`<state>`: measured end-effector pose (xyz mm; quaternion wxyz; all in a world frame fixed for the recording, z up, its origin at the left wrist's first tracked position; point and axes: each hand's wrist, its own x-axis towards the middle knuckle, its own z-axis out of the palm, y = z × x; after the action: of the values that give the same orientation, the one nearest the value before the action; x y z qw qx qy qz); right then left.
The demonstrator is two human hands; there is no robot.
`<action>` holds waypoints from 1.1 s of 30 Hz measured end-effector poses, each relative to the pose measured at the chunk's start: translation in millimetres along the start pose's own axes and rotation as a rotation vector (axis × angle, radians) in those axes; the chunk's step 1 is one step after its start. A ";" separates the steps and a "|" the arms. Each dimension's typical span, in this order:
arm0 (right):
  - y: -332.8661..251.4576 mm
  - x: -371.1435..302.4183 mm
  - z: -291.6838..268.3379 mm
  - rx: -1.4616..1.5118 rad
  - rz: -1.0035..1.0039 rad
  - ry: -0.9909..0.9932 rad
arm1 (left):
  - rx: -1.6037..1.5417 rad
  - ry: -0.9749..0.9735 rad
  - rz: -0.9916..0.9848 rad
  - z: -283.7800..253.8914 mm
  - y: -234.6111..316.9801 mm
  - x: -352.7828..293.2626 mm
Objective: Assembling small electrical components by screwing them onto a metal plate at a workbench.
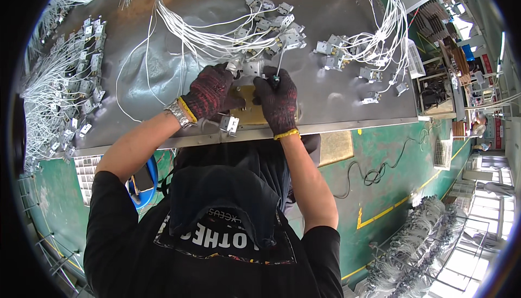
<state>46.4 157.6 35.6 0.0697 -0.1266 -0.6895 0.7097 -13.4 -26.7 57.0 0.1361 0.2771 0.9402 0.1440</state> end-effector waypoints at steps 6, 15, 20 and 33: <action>-2.3 -33.1 -4.5 0.062 -0.010 -0.020 | 0.178 0.260 0.278 5.9 -8.6 -15.1; 4.6 -47.4 -13.0 -0.416 -0.144 -0.128 | 0.217 -0.032 0.303 -0.7 0.4 -24.5; 6.0 -53.9 -8.3 -0.508 -0.219 -0.117 | 0.275 -0.067 0.331 -6.6 4.6 -23.6; 4.9 -64.2 11.2 -0.696 -0.424 -0.156 | 0.101 0.221 0.381 31.5 -22.8 -0.3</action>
<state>105.3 129.1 36.2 0.1147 0.0562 -0.9023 0.4117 -13.6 -39.1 20.1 -0.0116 0.4386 0.8861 0.1495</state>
